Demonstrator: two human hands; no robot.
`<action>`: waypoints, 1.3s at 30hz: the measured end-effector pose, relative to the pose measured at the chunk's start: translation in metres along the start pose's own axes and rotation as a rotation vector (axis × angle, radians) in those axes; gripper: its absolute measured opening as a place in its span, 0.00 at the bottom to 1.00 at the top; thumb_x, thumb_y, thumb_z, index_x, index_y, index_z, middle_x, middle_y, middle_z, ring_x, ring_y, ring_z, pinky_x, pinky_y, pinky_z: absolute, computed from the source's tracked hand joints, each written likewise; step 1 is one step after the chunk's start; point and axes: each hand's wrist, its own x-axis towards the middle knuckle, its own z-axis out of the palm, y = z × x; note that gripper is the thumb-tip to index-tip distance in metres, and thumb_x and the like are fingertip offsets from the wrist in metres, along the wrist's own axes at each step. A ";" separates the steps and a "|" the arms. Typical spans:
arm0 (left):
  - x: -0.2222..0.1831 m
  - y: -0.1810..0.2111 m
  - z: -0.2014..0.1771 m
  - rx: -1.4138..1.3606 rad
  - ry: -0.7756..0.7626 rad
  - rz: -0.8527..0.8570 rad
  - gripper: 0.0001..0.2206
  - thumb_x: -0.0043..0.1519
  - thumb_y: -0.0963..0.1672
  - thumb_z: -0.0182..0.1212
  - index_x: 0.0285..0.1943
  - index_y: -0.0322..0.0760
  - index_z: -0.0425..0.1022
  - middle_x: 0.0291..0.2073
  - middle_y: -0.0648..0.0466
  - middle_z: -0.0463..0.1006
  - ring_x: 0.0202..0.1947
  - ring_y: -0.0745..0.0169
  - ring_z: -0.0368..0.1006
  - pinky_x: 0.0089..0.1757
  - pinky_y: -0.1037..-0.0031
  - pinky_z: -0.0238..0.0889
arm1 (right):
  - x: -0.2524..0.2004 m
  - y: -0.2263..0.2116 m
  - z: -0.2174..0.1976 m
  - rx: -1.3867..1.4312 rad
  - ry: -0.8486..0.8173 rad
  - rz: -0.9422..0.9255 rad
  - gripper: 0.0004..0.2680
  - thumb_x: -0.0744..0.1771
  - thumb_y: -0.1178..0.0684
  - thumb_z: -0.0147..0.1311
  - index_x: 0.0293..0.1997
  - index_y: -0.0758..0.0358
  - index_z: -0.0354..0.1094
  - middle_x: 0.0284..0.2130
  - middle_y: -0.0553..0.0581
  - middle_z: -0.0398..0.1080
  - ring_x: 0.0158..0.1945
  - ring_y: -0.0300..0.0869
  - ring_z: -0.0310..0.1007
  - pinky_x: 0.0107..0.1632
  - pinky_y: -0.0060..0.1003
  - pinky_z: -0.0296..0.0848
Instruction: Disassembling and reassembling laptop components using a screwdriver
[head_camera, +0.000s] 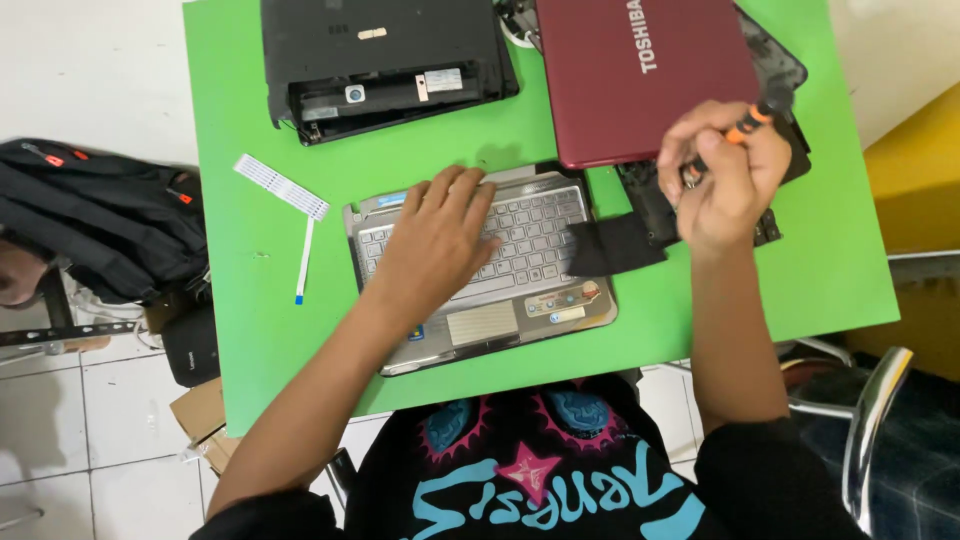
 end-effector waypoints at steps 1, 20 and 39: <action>-0.001 0.005 0.006 0.155 0.007 -0.030 0.30 0.65 0.57 0.59 0.67 0.35 0.66 0.63 0.46 0.70 0.65 0.48 0.64 0.58 0.57 0.61 | -0.007 -0.002 0.004 0.040 0.109 0.060 0.05 0.71 0.62 0.43 0.43 0.71 0.67 0.28 0.64 0.66 0.18 0.40 0.57 0.21 0.30 0.56; 0.001 -0.043 0.000 -0.459 -0.318 -0.234 0.37 0.57 0.59 0.67 0.69 0.38 0.62 0.51 0.48 0.61 0.56 0.48 0.56 0.56 0.56 0.47 | 0.011 -0.008 -0.002 -0.075 0.418 -0.096 0.17 0.73 0.35 0.38 0.42 0.60 0.63 0.21 0.55 0.59 0.21 0.44 0.63 0.25 0.34 0.62; 0.007 -0.047 -0.017 -0.464 -0.222 -0.406 0.22 0.64 0.56 0.64 0.50 0.38 0.67 0.39 0.50 0.78 0.36 0.48 0.73 0.38 0.59 0.61 | 0.012 -0.002 -0.013 -0.172 0.474 -0.099 0.21 0.72 0.33 0.37 0.39 0.66 0.62 0.15 0.62 0.60 0.16 0.46 0.61 0.25 0.35 0.57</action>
